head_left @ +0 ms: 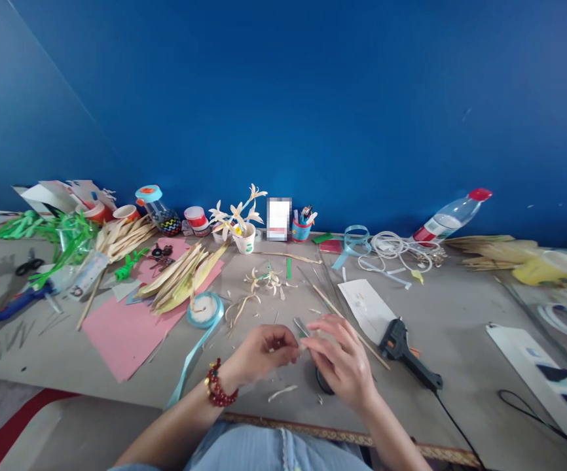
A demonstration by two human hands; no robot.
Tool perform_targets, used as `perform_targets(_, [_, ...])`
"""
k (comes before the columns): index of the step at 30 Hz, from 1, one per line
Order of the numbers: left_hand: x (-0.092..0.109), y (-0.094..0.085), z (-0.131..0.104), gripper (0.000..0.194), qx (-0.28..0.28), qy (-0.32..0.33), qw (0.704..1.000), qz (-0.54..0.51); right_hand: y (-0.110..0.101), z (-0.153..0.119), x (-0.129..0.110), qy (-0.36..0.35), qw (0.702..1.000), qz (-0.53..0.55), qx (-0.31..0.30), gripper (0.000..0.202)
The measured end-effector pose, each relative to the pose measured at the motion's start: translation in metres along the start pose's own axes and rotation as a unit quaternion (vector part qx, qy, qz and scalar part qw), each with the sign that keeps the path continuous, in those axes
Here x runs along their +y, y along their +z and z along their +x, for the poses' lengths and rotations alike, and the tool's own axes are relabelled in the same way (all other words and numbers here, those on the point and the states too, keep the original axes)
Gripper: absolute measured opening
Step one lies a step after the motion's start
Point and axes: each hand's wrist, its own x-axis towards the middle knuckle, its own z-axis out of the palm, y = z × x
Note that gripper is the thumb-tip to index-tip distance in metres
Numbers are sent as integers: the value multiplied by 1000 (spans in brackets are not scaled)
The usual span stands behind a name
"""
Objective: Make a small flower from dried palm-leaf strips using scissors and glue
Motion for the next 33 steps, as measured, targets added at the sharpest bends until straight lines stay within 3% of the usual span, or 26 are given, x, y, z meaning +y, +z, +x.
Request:
perform_targets(4, [3,1,0,25,40,22,998,53,0,-8,1,143,983,45,103,37])
perform_targets(7, [5,0,-3,23,42,23,996,81,0,-14,2,221,960,138,106,39])
perform_targets(11, [3,1,-4,25,4,-8,1000,2,-2,-10,1,125,987,88,46,46])
perform_targets(14, [3,1,-4,25,-22,-26,994,-104,-3,-1,1,54,998,38,2,36])
perform_targets(16, [4,-1,-5,27,-25,-20,986,-165,-2,4,1,76,995,67,8,23])
perform_targets(17, [5,-2,-5,30,-24,-10,981,-192,0,5,1,122,987,100,16,16])
perform_targets(19, [7,-4,-6,37,-12,16,976,-215,5,5,-1,265,942,203,22,12])
perform_targets(21, [8,-3,-5,33,18,38,983,-176,11,3,-3,407,851,331,12,26])
perform_targets(23, [8,0,-3,23,53,44,992,-108,16,1,-6,482,762,433,1,32])
perform_targets(24, [7,2,-1,22,67,45,993,-82,18,1,-8,498,733,464,0,33])
perform_targets(30, [3,9,11,24,114,59,991,-44,21,3,-17,512,688,514,16,33])
perform_targets(33, [2,7,14,24,113,71,986,-101,21,2,-21,520,629,578,5,33])
